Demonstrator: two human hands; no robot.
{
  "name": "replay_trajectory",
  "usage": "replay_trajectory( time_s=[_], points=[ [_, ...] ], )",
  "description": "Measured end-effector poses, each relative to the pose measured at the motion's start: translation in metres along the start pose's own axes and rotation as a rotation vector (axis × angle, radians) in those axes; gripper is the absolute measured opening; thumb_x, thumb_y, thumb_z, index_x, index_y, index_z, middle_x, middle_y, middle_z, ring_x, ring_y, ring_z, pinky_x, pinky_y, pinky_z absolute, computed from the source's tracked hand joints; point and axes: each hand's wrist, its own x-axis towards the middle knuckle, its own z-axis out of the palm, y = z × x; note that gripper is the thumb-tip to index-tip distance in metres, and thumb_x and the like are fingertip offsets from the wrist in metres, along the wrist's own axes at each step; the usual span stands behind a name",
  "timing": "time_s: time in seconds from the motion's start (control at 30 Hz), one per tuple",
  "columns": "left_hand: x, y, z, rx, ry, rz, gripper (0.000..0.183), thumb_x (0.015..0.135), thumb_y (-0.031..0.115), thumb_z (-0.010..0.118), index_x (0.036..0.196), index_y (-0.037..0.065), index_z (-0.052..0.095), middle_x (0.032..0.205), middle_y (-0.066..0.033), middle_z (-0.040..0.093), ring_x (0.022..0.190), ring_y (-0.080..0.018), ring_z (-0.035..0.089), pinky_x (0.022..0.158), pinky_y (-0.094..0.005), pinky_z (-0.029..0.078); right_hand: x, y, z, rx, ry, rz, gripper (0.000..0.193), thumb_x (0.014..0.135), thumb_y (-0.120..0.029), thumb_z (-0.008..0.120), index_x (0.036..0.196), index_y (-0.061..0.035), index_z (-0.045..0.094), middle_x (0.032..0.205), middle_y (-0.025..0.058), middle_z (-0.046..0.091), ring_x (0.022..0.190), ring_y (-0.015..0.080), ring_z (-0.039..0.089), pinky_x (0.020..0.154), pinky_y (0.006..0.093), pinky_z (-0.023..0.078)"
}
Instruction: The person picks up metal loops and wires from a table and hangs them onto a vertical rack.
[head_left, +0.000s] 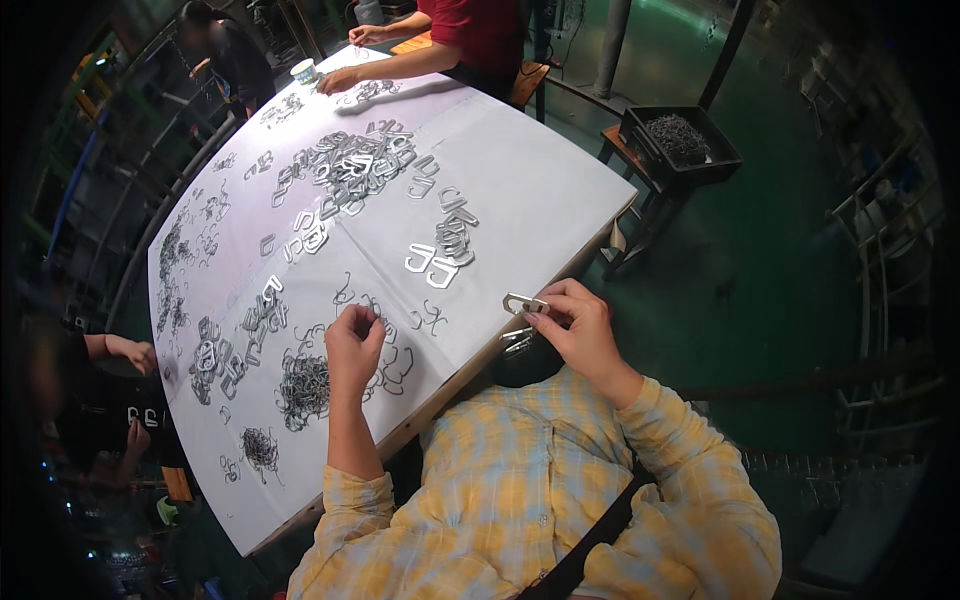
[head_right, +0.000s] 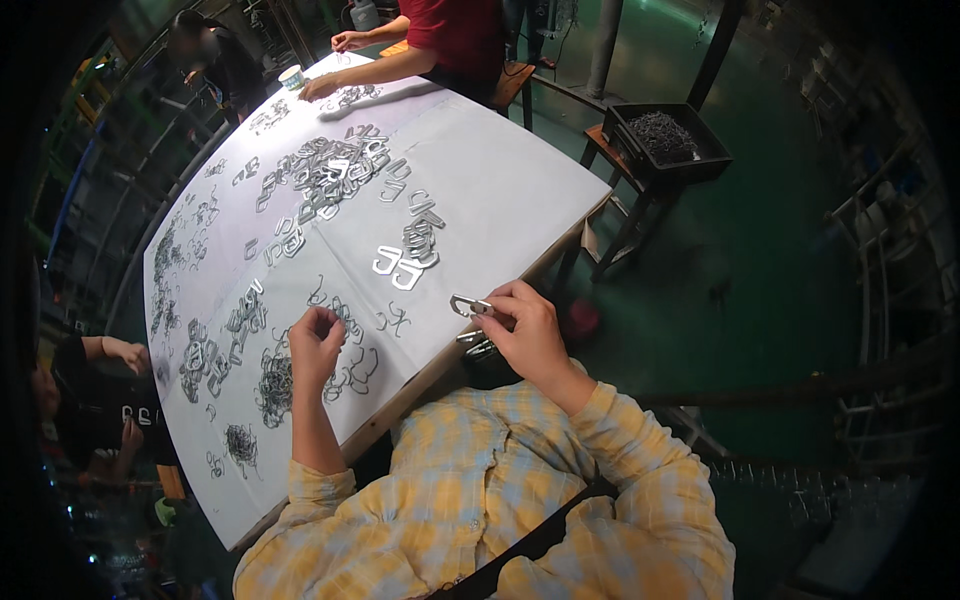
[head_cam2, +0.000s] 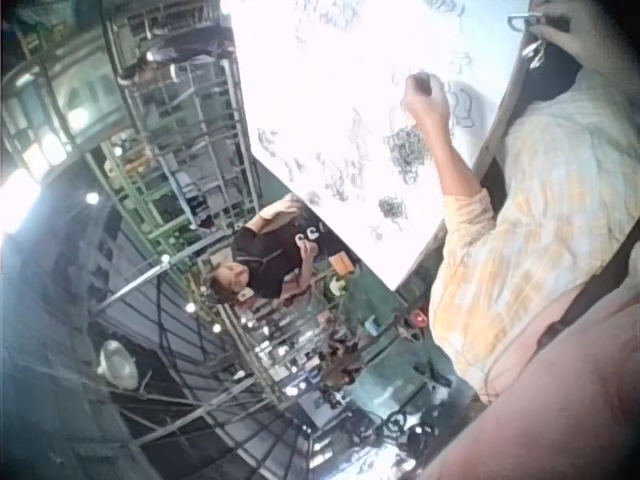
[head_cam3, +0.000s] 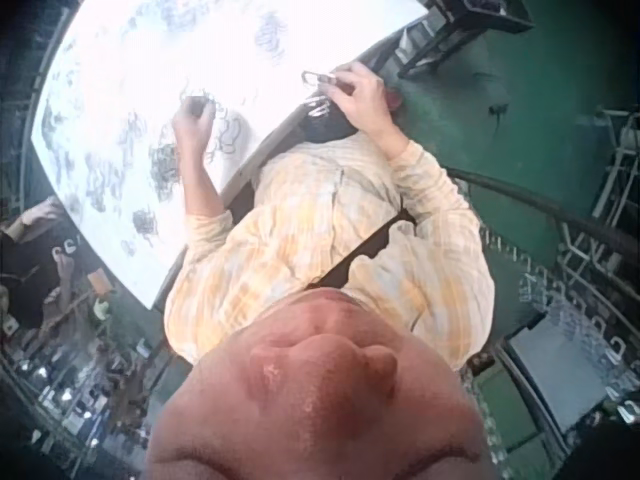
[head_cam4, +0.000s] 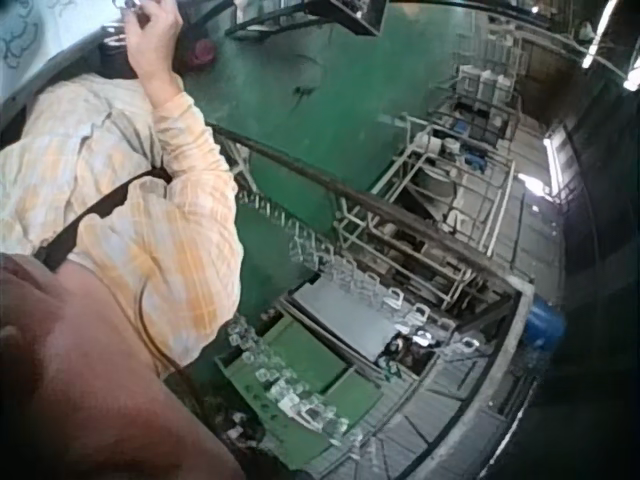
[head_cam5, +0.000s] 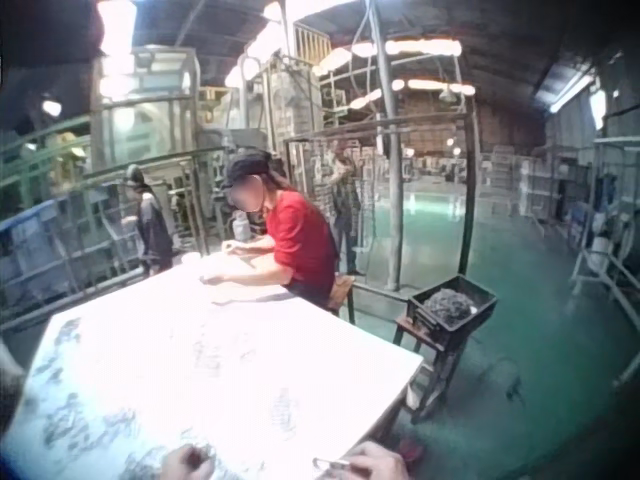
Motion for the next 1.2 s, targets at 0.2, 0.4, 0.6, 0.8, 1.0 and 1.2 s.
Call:
replay_trajectory(
  time_s=[0.2, 0.4, 0.6, 0.8, 1.0, 1.2],
  points=[
    [-0.026, 0.069, 0.051, -0.377, -0.227, 0.469, 0.011, 0.074, -0.003, 0.066, 0.082, 0.000, 0.059, 0.088, -0.0068, 0.056, 0.081, -0.0135, 0.055, 0.072, -0.0247, 0.044, 0.001, -0.002, 0.007, 0.002, -0.023, 0.028, 0.012, 0.074, -0.002, 0.069, 0.084, 0.0044, 0.066, 0.081, 0.0073, 0.059, 0.061, 0.0126, 0.057, 0.055, 0.0245, 0.046],
    [-0.034, 0.089, 0.075, -0.230, -0.073, 0.622, 0.012, 0.070, 0.000, 0.069, 0.078, 0.003, 0.061, 0.093, -0.0092, 0.054, 0.087, -0.0197, 0.053, 0.076, -0.0297, 0.044, 0.000, -0.010, 0.014, -0.020, -0.040, -0.038, 0.011, 0.072, -0.001, 0.069, 0.081, 0.0039, 0.066, 0.083, 0.0081, 0.059, 0.061, 0.0148, 0.058, 0.055, 0.0261, 0.047],
    [-0.035, 0.075, 0.082, -0.304, -0.089, 0.708, 0.015, 0.073, -0.003, 0.064, 0.086, 0.002, 0.059, 0.092, -0.0110, 0.061, 0.083, -0.0212, 0.057, 0.074, -0.0303, 0.045, 0.000, -0.008, 0.018, -0.090, -0.123, -0.117, 0.009, 0.070, 0.000, 0.069, 0.078, 0.0024, 0.065, 0.083, 0.0092, 0.059, 0.062, 0.0172, 0.060, 0.055, 0.0276, 0.048],
    [-0.047, 0.054, 0.077, -0.389, -0.117, 0.651, 0.018, 0.075, -0.011, 0.055, 0.088, 0.001, 0.054, 0.088, -0.0111, 0.065, 0.078, -0.0195, 0.059, 0.070, -0.0291, 0.046, 0.020, 0.021, 0.012, 0.279, -0.498, -0.085, 0.012, 0.074, -0.008, 0.072, 0.082, 0.0007, 0.067, 0.079, 0.0044, 0.059, 0.070, 0.0109, 0.059, 0.062, 0.0248, 0.047],
    [-0.055, 0.058, 0.070, -0.348, -0.124, 0.689, 0.022, 0.072, -0.014, 0.057, 0.087, 0.002, 0.053, 0.089, -0.0114, 0.065, 0.076, -0.0203, 0.058, 0.068, -0.0289, 0.046, 0.076, 0.068, 0.053, -0.242, -0.293, -0.049, 0.021, 0.083, -0.013, 0.063, 0.101, -0.0041, 0.065, 0.093, 0.0098, 0.060, 0.082, 0.0227, 0.058, 0.074, 0.0330, 0.046],
    [-0.062, 0.054, 0.066, -0.336, -0.108, 0.671, 0.024, 0.072, -0.013, 0.059, 0.089, 0.003, 0.055, 0.089, -0.0097, 0.065, 0.081, -0.0215, 0.057, 0.072, -0.0306, 0.045, 0.135, 0.099, 0.105, -0.572, -0.236, -0.174, 0.031, 0.085, -0.013, 0.057, 0.116, -0.0081, 0.057, 0.109, 0.0129, 0.052, 0.103, 0.0312, 0.052, 0.087, 0.0408, 0.043]
  ],
)
